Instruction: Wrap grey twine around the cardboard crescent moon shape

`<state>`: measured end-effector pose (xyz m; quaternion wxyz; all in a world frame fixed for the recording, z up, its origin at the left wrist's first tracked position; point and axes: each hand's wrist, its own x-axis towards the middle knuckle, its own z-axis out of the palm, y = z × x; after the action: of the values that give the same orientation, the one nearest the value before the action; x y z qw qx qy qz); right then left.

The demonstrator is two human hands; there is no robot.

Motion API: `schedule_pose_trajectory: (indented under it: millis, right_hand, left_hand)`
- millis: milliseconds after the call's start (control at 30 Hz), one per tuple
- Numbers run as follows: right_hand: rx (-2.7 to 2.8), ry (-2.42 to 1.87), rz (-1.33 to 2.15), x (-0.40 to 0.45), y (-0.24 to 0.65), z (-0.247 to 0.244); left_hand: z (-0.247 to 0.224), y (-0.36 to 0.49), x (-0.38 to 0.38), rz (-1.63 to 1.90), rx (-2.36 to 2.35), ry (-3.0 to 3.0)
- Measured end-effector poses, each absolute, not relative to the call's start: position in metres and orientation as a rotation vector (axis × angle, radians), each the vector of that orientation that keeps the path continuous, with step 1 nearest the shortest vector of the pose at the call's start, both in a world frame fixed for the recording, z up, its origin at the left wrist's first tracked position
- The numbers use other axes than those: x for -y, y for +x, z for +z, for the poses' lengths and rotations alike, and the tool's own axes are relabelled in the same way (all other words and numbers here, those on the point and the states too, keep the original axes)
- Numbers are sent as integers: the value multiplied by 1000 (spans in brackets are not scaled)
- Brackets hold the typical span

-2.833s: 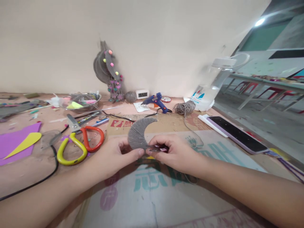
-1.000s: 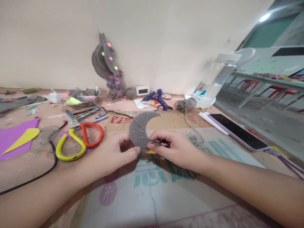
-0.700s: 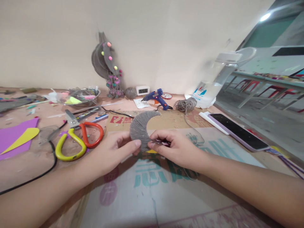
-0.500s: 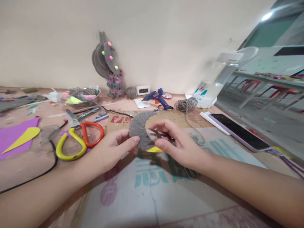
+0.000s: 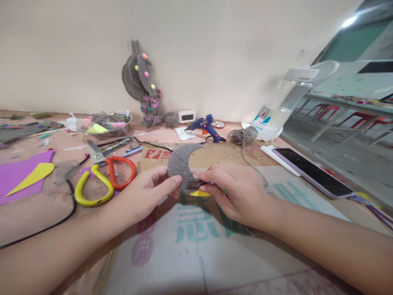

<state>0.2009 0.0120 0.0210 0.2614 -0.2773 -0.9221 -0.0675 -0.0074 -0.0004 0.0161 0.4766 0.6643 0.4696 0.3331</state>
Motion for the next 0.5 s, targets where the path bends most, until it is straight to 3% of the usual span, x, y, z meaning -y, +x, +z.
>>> schedule_pose_trajectory:
  millis: [500]
  right_hand:
    - [2544, -729, -247, -11, 199, 22]
  left_hand:
    - [17, -8, 1, 810, -1198, 1645]
